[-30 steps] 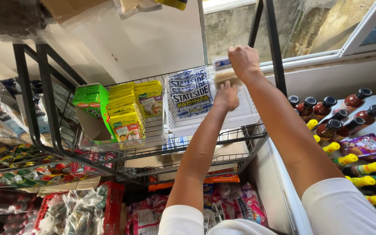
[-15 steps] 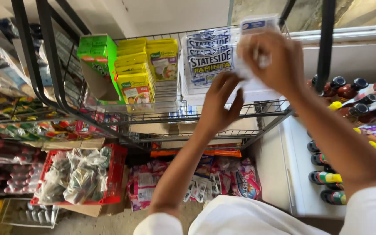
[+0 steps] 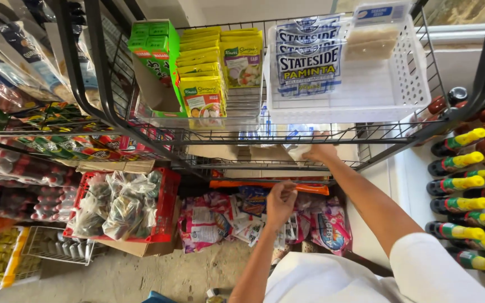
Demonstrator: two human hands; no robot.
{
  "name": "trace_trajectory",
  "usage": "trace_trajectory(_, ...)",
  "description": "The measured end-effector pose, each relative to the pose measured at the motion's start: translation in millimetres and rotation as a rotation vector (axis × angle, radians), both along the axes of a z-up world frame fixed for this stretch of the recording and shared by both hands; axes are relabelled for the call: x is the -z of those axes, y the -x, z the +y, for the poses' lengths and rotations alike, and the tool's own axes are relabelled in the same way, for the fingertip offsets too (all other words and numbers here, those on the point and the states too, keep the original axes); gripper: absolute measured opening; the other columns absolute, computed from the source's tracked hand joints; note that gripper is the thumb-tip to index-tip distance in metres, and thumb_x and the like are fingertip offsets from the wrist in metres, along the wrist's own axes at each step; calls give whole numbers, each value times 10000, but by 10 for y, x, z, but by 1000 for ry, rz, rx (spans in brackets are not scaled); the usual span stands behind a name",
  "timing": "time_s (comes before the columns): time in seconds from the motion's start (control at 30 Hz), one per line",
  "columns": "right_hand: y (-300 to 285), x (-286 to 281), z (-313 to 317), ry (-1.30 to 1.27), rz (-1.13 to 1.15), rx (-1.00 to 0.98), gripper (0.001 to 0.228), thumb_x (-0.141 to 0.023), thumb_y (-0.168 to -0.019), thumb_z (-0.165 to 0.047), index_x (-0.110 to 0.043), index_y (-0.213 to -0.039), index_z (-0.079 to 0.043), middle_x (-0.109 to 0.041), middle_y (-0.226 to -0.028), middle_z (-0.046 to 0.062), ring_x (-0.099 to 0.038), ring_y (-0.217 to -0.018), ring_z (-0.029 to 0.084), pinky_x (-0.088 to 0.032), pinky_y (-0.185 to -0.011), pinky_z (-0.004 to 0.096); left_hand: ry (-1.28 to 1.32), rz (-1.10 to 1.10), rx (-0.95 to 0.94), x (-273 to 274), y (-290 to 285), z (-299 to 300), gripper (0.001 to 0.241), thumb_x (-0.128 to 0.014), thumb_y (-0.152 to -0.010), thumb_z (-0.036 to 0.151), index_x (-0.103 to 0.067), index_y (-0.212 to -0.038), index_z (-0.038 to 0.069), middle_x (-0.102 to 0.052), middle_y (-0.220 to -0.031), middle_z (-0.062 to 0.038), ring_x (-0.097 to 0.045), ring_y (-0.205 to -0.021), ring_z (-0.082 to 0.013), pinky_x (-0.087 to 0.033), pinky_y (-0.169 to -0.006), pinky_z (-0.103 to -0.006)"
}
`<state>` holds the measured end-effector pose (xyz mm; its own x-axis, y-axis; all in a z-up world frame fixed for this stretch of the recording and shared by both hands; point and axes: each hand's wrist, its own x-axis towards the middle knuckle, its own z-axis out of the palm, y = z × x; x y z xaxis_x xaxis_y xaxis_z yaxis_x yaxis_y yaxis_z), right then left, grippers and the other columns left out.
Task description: Stocking and organizing small seasoning packets and sachets on a store shelf and in a basket.
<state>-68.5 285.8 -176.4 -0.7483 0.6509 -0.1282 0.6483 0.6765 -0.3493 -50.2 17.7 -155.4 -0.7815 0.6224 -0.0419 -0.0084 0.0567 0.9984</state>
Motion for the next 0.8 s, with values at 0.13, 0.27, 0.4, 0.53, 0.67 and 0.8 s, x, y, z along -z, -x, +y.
trace_trajectory(0.13,84,325,135,103,-107,95,1046,-934,-632,-400,-386,-1457,-63,-538,-1270,281,-631,-1061,440,-579,-806,505,-10,-8,43,20,25,29,181,-674,-947,54,-694,-1127,40,-725,-1089,-57,-724,-967,-152,-590,-846,-287)
trace_trajectory(0.27,-27,1035,523,233,433,-16,428,-740,-930,-315,-618,-1202,-8,-692,-1099,191,-711,-923,303,-607,-737,402,-32,-97,-23,314,208,102,215,-682,-978,147,-707,-1149,19,-729,-1084,-104,-690,-953,-194,-563,-853,-324)
trace_trajectory(0.4,-602,-151,-35,879,639,193,412,-833,-939,-226,-682,-1153,92,-647,-910,154,-567,-785,204,-461,-620,334,-107,-256,-53,-193,295,178,478,-648,-1019,362,-594,-1392,69,-648,-1358,-64,-625,-1242,-159,-514,-1031,-305)
trace_trajectory(0.53,-968,-893,-766,951,711,15,564,-825,-884,-309,-639,-1253,74,-736,-1067,113,-726,-943,191,-639,-792,369,-478,-774,189,-275,206,354,610,-516,-1006,487,-475,-1489,116,-622,-1383,-53,-642,-1250,-164,-570,-1037,-318)
trace_trajectory(0.67,-1206,-940,-1230,36,440,-136,769,-575,-971,-489,-344,-1612,-133,-606,-1425,126,-562,-1310,274,-287,-1201,488,-693,-1179,250,273,134,527,623,-471,-1082,511,-439,-1525,74,-608,-1385,-100,-624,-1205,-233,-582,-1002,-384)
trace_trajectory(0.8,-1309,-992,-1481,-216,305,-222,605,-362,-1077,-507,-313,-1596,-199,-284,-1697,34,-176,-1602,213,41,-1251,581,-882,-1509,310,313,104,516,595,-436,-1172,470,-420,-1576,34,-539,-1497,-160,-568,-1323,-309,-533,-1066,-385)
